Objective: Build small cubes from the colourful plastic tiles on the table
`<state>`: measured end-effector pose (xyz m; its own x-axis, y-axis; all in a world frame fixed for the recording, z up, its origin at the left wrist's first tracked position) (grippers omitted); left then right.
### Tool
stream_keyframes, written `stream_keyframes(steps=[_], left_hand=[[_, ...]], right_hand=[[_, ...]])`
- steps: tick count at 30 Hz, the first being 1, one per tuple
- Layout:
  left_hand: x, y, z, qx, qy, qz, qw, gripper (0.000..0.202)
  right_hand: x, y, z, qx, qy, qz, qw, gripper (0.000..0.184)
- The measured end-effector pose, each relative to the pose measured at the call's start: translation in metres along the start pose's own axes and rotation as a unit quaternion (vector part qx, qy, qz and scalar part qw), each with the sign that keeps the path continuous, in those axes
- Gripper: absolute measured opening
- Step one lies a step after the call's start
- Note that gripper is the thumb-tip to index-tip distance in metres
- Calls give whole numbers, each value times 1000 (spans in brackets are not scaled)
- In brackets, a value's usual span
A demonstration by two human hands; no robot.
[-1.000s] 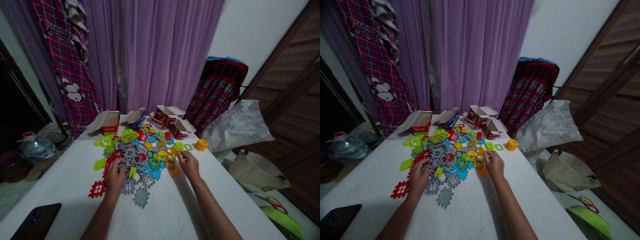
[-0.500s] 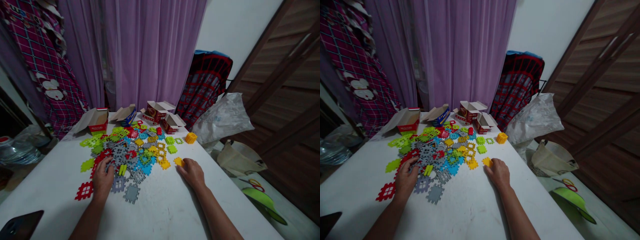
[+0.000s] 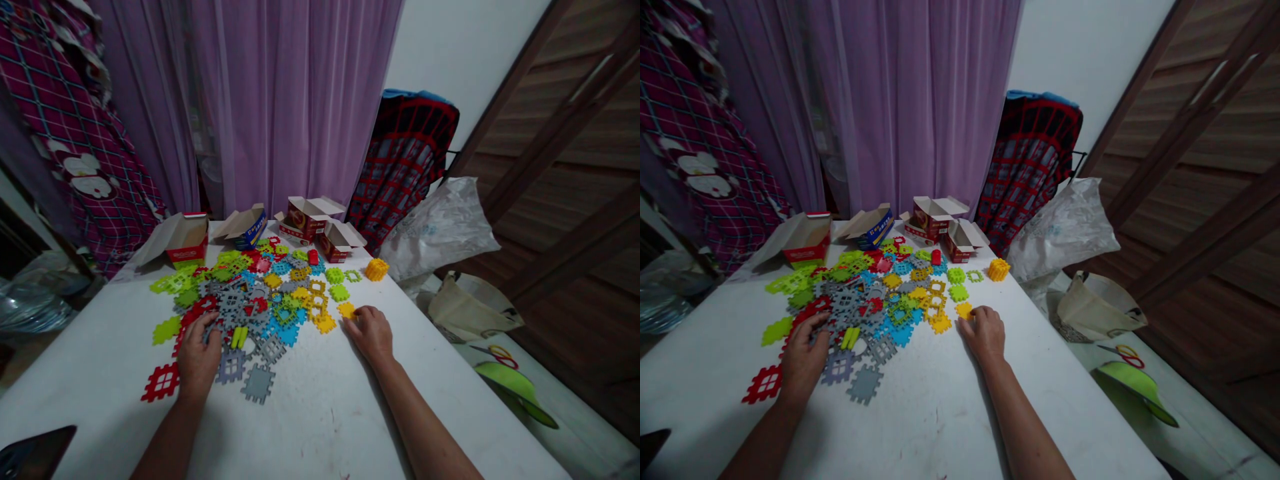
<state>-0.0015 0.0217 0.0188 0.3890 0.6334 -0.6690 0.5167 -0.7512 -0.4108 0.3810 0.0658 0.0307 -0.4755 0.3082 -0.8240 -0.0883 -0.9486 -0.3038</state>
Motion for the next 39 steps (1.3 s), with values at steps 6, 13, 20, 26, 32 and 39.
stream_keyframes(steps=[6,13,20,26,32,39], left_hand=[[0,-1,0,11,0,-4,1000,35],[1,0,0,-1,9,-3,1000,34],[2,0,2,4,15,-8,1000,32],[2,1,1,5,14,-15,1000,31],[0,0,-1,4,12,-4,1000,32],[0,0,-1,-2,-5,0,1000,34]], right_hand=[[12,16,37,-46,6,80,996,43],[6,20,58,-38,17,144,989,35],[-4,20,49,25,-101,171,980,53],[-11,20,20,105,-98,137,980,46],[-13,40,18,81,-41,82,992,35],[0,50,28,58,30,74,995,38]])
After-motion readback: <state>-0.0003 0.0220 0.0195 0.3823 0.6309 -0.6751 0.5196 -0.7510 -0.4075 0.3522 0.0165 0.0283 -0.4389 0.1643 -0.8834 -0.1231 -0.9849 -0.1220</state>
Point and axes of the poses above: each hand's wrist, its own y-axis away from the middle knuckle, its own x-axis out of the palm, z = x × y, the point moved 2 cm from there along -y, towards the middle knuckle, and after that the axes turned 13 degrees about -y, right-handed, at the moved point
